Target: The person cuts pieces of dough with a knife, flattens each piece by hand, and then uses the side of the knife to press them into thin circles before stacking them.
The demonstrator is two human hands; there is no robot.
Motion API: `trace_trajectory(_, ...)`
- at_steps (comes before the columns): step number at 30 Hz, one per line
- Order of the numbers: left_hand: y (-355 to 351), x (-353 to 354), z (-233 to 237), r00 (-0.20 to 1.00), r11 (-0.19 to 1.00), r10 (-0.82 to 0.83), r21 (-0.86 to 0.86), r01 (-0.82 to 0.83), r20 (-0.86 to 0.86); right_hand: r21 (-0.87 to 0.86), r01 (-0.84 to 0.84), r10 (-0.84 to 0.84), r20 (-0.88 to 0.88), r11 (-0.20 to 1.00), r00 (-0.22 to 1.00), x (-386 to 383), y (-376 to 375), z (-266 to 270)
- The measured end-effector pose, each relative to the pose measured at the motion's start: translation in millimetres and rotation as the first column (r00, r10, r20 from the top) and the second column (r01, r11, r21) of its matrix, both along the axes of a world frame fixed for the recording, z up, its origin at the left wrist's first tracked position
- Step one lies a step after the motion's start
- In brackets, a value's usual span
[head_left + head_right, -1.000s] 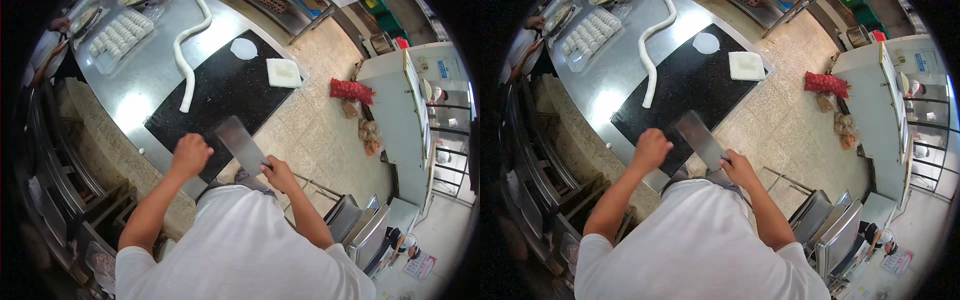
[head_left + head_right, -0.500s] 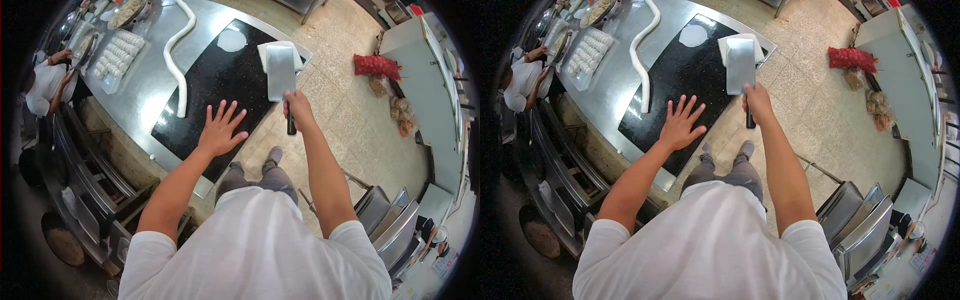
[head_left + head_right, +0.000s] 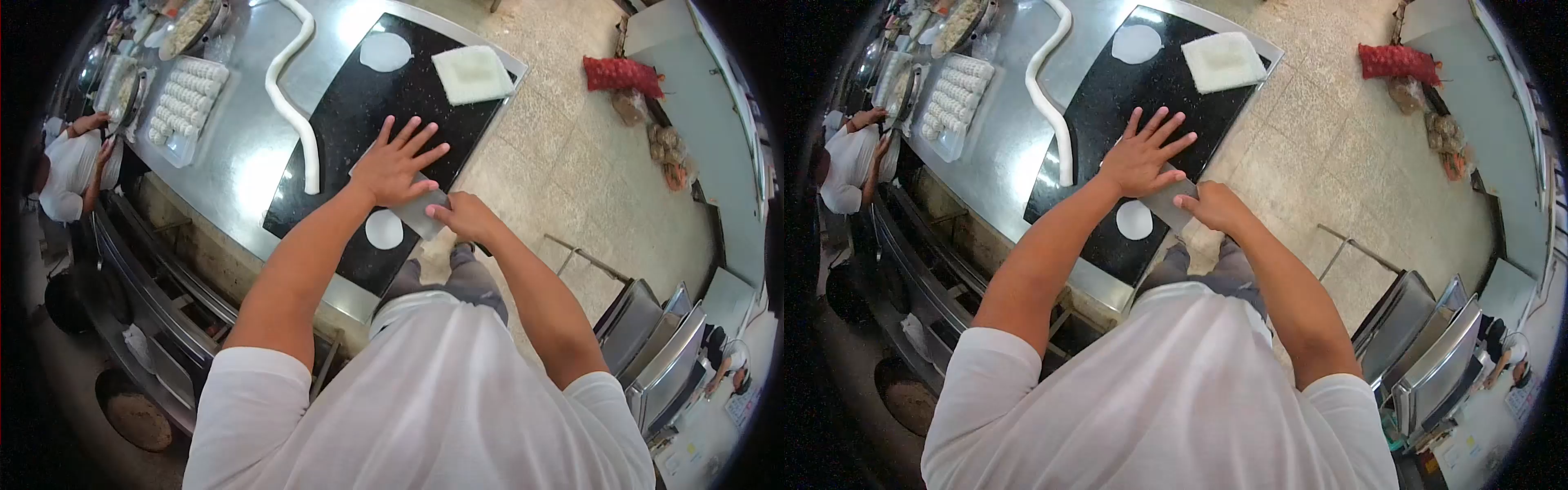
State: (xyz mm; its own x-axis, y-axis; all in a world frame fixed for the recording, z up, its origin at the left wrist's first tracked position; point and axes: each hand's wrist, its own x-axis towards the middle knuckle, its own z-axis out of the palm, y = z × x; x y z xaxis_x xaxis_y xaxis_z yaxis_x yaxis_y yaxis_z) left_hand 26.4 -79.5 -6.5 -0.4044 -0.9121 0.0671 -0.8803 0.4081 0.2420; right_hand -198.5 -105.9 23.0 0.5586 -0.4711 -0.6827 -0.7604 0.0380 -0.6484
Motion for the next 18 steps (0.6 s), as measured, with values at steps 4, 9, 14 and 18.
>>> trace_trajectory(4, 88, -37, 11, 0.983, 0.963, -0.160, 0.207, 0.175, -0.085, -0.120, -0.136, 0.154, 0.154, 0.983, 0.976, -57, 94, -23)
trace_trajectory(9, 51, -24, 3, 0.990, 0.979, -0.140, 0.148, 0.143, -0.032, -0.101, -0.072, 0.061, -0.108, 0.992, 0.992, -18, 43, 9)
trace_trajectory(14, 16, -2, 3, 0.997, 0.999, -0.048, 0.015, 0.047, 0.058, -0.254, -0.101, 0.091, -0.052, 0.962, 0.994, -1, 28, 4)
trace_trajectory(18, 65, -27, 11, 0.989, 0.965, -0.146, 0.225, 0.137, 0.020, 0.164, -0.056, 0.073, -0.095, 0.985, 0.993, -34, 72, 16)
